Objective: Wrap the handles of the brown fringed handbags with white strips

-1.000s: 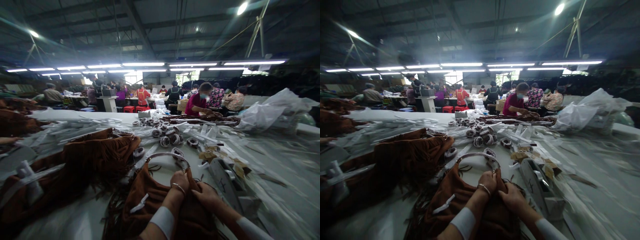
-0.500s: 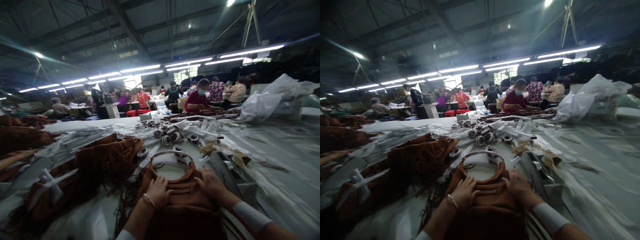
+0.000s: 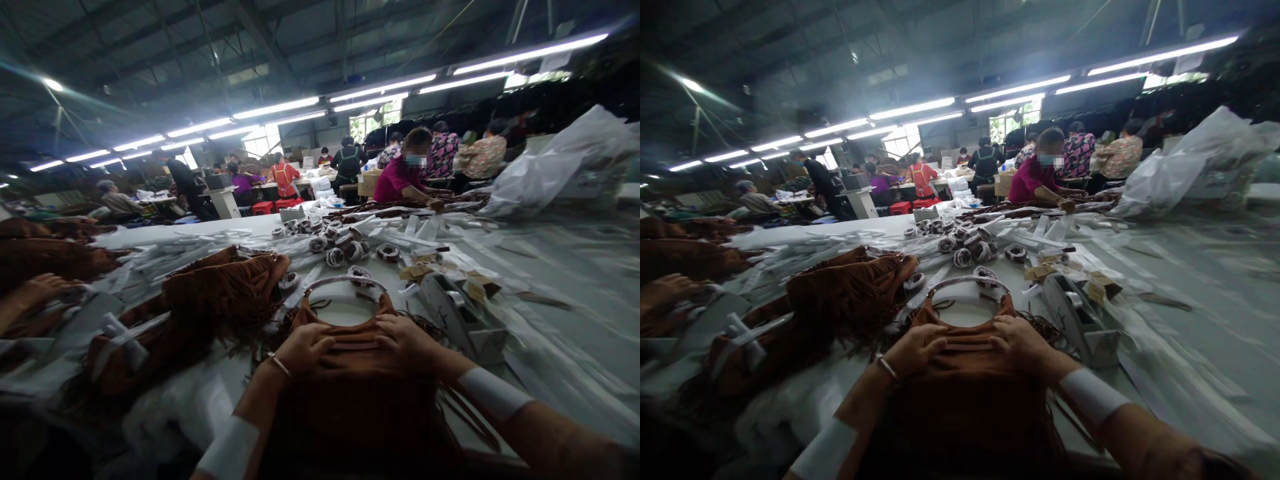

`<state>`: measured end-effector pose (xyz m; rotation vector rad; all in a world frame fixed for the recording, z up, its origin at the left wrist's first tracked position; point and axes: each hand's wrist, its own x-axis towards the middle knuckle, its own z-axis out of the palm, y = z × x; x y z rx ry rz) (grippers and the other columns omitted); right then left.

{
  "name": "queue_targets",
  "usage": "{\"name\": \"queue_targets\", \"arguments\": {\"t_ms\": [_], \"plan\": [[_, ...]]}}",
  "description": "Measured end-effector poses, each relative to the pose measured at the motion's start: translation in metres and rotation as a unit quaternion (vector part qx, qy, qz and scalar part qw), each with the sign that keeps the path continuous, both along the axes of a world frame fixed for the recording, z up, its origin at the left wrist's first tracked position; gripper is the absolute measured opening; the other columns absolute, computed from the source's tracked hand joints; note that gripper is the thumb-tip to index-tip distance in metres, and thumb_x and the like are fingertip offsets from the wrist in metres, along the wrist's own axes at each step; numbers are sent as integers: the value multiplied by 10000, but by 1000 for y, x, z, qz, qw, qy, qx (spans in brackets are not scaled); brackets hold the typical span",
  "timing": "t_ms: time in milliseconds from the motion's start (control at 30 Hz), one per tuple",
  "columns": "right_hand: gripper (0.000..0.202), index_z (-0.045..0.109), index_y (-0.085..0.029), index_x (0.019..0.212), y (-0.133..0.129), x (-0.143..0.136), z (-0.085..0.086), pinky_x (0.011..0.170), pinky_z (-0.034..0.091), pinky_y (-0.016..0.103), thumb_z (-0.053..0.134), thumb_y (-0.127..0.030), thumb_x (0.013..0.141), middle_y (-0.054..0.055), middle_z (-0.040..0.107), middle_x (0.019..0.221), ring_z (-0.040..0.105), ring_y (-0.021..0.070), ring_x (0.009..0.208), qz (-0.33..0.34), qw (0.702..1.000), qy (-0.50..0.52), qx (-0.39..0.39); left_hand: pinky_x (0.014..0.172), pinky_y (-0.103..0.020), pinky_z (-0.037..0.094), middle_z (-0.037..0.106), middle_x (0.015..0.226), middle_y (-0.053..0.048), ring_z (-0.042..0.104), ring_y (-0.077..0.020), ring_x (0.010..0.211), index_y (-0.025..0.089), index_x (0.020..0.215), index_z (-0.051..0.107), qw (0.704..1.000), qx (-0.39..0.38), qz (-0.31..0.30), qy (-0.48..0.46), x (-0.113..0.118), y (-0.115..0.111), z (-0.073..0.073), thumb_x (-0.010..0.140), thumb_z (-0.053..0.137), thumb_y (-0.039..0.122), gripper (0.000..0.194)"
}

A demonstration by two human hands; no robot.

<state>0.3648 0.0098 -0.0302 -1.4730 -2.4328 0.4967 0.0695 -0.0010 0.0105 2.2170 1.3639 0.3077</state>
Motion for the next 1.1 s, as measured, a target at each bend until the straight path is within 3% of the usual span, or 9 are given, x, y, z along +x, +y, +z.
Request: {"name": "queue_targets", "arguments": {"t_ms": [100, 200, 267, 400, 500, 633, 800, 1000, 1100], "plan": [[403, 662, -191, 1229, -30, 1, 15, 1061, 394, 342, 546, -413, 913, 125, 592, 1341, 525, 250, 1246, 42, 997, 67, 24, 926, -241, 454, 686, 1110, -33, 617, -178, 1018, 216, 1123, 679, 997, 20, -27, -65, -22, -34, 9, 860, 659, 444, 348], [448, 652, -217, 1204, -62, -3, 15, 949, 443, 381, 704, -362, 783, 108, 640, 1219, 583, 279, 1098, 70, 997, 35, -15, 881, -287, 456, 666, 1054, -30, 596, -207, 985, 227, 1070, 681, 998, 16, -50, -23, -32, -59, 2, 705, 821, 423, 437], [376, 668, -189, 1073, -72, -5, 9, 857, 451, 372, 735, -290, 716, 92, 672, 1087, 602, 269, 978, 51, 998, 6, -30, 863, -305, 448, 656, 1037, -33, 580, -223, 983, 213, 1008, 670, 999, 25, -46, 5, -34, -66, -7, 648, 865, 335, 428], [117, 589, -174, 783, -71, -2, -7, 727, 413, 297, 687, -211, 733, 49, 671, 911, 600, 208, 846, 14, 999, 18, -28, 752, -270, 429, 643, 905, -27, 578, -187, 862, 177, 801, 593, 998, 57, -32, 4, -36, -67, -20, 747, 744, 168, 161], [98, 563, -184, 765, -68, 5, -14, 681, 388, 287, 633, -232, 813, 32, 673, 828, 617, 195, 782, -17, 999, 22, -16, 698, -264, 418, 645, 825, -26, 595, -171, 781, 181, 764, 557, 996, 87, -18, 5, -36, -65, -26, 840, 609, 139, 101], [152, 580, -192, 808, -68, 7, -21, 656, 380, 289, 547, -292, 917, 38, 701, 821, 663, 210, 772, -53, 998, -5, 18, 714, -286, 432, 692, 875, -49, 645, -199, 805, 189, 824, 573, 990, 120, 39, 70, -30, -61, -34, 909, 542, 202, 91], [256, 627, -203, 829, -61, -1, -33, 595, 355, 285, 494, -366, 976, 55, 739, 802, 713, 250, 766, -94, 990, -98, 50, 689, -295, 458, 733, 888, -58, 704, -231, 838, 194, 930, 591, 978, 98, 83, 162, -15, -52, -43, 976, 465, 286, 163], [218, 663, -198, 848, -56, -12, -35, 566, 358, 281, 531, -324, 967, 76, 755, 799, 734, 260, 750, -85, 985, -140, 56, 681, -330, 517, 745, 886, -82, 720, -278, 843, 179, 1104, 582, 956, 54, 161, 239, 7, -47, -36, 937, 565, 363, 249], [186, 677, -207, 856, -55, -15, -32, 561, 356, 285, 551, -302, 954, 66, 756, 802, 735, 262, 752, -84, 984, -148, 47, 783, -405, 545, 723, 978, -118, 696, -302, 924, 156, 1117, 613, 938, 110, 207, 255, 22, -54, -27, 903, 614, 275, 245]]}}
